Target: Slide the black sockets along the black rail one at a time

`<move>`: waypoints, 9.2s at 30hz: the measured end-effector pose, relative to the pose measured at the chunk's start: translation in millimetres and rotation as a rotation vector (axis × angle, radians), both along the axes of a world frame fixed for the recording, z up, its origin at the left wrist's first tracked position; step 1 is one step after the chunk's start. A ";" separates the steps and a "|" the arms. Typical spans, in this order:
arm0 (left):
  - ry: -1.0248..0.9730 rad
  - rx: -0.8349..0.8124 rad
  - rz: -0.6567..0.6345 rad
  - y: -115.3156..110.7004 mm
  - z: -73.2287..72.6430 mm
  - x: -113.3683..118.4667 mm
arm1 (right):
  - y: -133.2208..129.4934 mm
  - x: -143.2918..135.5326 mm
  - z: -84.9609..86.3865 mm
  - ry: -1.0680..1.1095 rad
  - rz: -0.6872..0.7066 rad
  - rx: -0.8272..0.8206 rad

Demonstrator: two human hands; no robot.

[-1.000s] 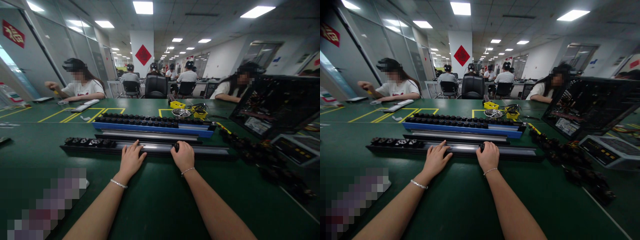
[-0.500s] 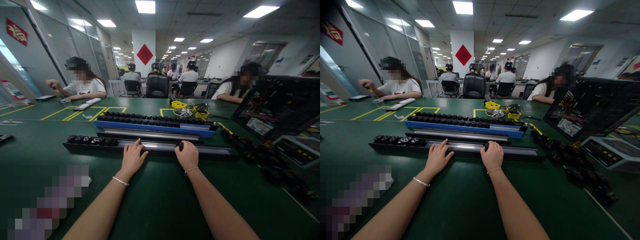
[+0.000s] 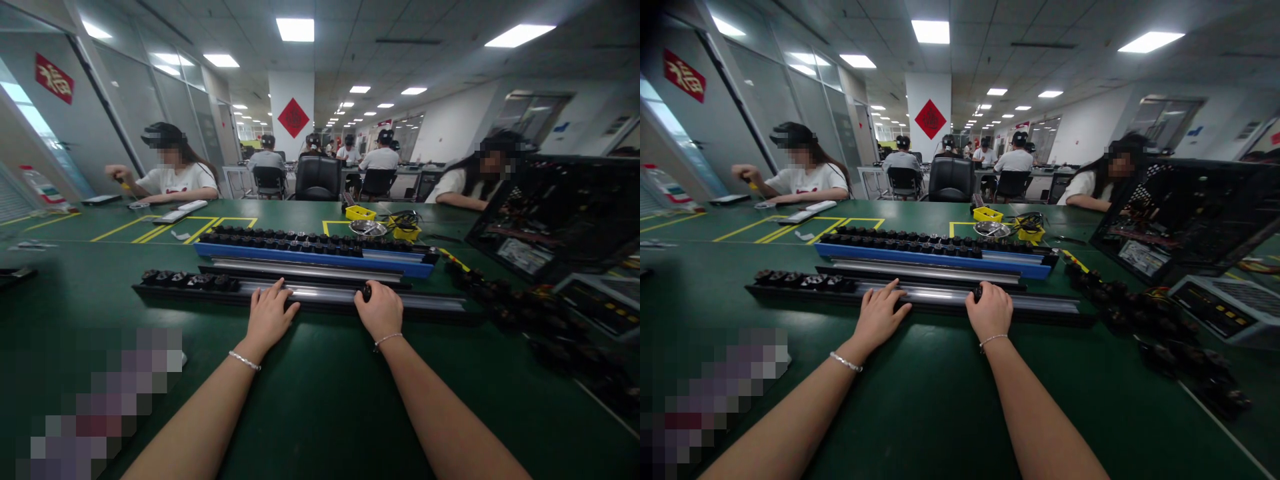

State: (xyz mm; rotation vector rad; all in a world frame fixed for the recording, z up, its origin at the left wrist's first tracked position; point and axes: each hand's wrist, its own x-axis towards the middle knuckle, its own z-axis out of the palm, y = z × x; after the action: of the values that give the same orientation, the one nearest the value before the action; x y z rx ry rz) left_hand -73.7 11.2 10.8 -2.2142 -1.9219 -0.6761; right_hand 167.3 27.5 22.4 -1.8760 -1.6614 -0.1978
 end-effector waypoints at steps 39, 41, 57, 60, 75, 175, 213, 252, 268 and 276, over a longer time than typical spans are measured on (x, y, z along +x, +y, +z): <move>-0.028 0.020 0.028 4.4 -5.8 0.3 | -2.0 10.1 6.6 0.017 -0.078 -0.067; -0.026 0.026 0.024 4.3 -5.9 0.2 | -1.6 10.3 5.4 0.020 -0.077 -0.063; -0.025 0.007 0.018 3.5 -3.6 0.3 | -5.3 20.2 0.6 0.010 -0.044 -0.069; -0.024 0.012 0.012 3.4 -3.7 0.6 | -5.1 19.7 -0.4 0.004 -0.063 -0.049; -0.022 0.001 0.003 3.3 -4.0 -1.5 | -4.8 21.8 2.2 0.033 -0.043 -0.069; -0.020 0.008 -0.006 4.1 -4.6 -2.1 | -6.2 53.7 6.8 0.054 -0.174 -0.081; -0.034 -0.010 0.006 4.0 -2.7 -0.9 | -7.3 72.5 2.9 0.041 -0.143 -0.093; -0.023 -0.009 0.013 3.8 -2.2 -0.6 | -7.8 86.4 1.2 0.043 -0.205 -0.057; -0.011 -0.013 0.011 3.7 -2.0 -1.0 | -8.9 97.1 3.5 0.053 -0.261 -0.082; 0.002 0.000 0.003 4.2 -3.3 -1.7 | -9.2 107.5 3.2 0.053 -0.311 -0.078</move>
State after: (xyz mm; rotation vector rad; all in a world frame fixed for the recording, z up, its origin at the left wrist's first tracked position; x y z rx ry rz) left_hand -75.4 15.4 7.5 -2.2108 -1.9238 -0.6728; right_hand 274.8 18.3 25.6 -2.1744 -1.3528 -0.2097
